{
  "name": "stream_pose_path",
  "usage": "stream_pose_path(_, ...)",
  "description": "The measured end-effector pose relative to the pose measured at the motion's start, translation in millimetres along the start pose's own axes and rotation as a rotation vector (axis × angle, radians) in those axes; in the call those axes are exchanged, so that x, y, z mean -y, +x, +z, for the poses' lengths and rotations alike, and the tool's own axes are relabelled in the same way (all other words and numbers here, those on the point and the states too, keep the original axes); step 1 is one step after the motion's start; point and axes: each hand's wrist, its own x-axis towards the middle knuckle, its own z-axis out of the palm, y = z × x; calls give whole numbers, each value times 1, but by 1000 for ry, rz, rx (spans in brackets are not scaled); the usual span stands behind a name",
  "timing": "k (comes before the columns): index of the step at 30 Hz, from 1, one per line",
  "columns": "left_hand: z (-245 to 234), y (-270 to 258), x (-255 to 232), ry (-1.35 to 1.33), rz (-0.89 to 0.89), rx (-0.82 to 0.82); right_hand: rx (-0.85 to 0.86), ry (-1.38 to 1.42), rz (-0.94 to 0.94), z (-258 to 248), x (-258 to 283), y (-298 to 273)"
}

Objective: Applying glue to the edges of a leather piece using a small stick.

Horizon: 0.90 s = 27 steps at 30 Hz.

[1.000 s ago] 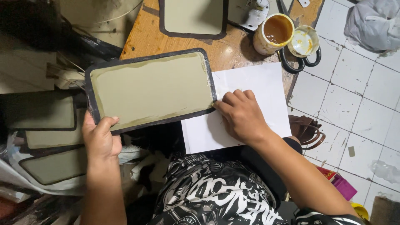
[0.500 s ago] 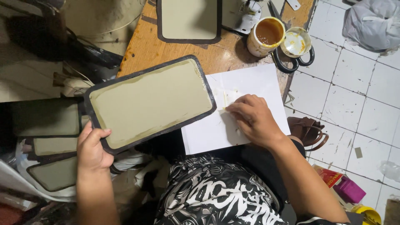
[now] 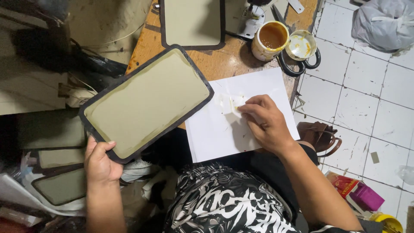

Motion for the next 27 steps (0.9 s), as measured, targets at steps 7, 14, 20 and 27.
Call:
stream_pose_path(7, -19, 10, 25, 19, 0, -3, -77, -12, -79, -22, -15, 24)
stream_pose_path(14, 4, 1, 15, 71, -12, -32, -233, -311, -51, -75, -28, 87)
stream_pose_path(20, 7, -2, 11, 157, -41, -118, -56, -557, -63, -97, -76, 134)
stream_pose_path(27, 16, -4, 7, 107, -38, -96, 44, -674, -41, -91, -95, 164)
